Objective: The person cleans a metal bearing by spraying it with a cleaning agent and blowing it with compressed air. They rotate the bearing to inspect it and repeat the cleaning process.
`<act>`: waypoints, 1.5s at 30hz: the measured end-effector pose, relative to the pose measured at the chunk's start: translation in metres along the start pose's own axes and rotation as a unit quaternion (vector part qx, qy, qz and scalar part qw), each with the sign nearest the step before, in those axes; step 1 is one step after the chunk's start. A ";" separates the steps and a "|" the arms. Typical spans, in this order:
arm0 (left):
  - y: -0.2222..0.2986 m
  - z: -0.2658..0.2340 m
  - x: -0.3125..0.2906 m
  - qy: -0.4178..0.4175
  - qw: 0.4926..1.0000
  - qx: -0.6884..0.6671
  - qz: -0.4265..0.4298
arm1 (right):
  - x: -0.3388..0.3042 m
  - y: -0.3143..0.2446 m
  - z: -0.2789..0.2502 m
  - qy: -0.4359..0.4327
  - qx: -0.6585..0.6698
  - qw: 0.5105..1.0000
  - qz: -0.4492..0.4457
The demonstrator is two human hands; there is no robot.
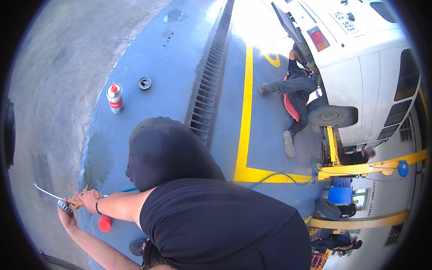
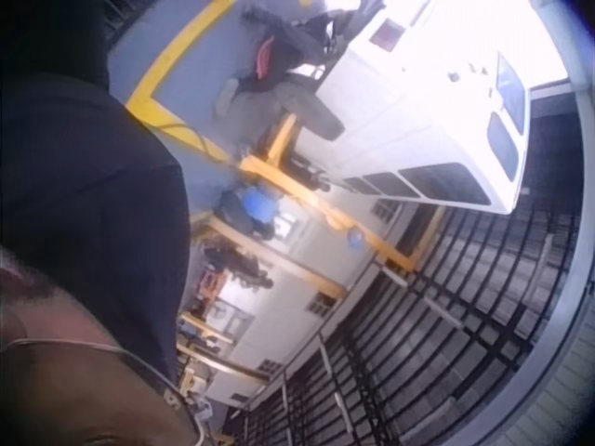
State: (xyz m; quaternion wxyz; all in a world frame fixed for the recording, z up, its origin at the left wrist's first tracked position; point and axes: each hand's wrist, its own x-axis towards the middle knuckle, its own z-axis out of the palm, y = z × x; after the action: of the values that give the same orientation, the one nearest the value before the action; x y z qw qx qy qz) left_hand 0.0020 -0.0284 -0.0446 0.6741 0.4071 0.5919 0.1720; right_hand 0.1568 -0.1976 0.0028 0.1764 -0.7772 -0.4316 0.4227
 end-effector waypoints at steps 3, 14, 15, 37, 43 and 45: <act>-0.002 -0.005 -0.001 -0.003 1.000 0.000 -0.003 | 0.005 -0.001 0.005 0.006 -0.026 1.000 -0.011; -0.003 -0.005 0.002 -0.031 0.998 -0.049 0.010 | 0.021 -0.004 0.034 0.071 -0.001 0.997 -0.030; -0.003 -0.003 0.002 -0.031 0.998 -0.054 0.004 | 0.020 -0.007 0.033 0.065 0.017 0.998 -0.019; 0.026 0.009 -0.010 0.018 0.996 -0.082 0.041 | -0.154 0.016 -0.061 -0.119 -0.030 0.992 0.018; 0.040 -0.001 -0.018 0.092 0.986 -0.130 0.049 | -0.175 0.077 -0.082 -0.132 -0.210 0.968 0.045; 0.037 -0.016 -0.025 0.106 0.978 -0.167 0.064 | -0.189 0.090 -0.077 -0.167 -0.224 0.959 0.043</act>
State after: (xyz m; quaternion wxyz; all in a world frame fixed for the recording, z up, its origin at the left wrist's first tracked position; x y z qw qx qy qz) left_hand -0.0102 -0.0183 0.0002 0.6535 0.3052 0.5957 0.3535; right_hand 0.2151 -0.3966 0.0851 -0.0956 -0.7325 -0.5052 0.4461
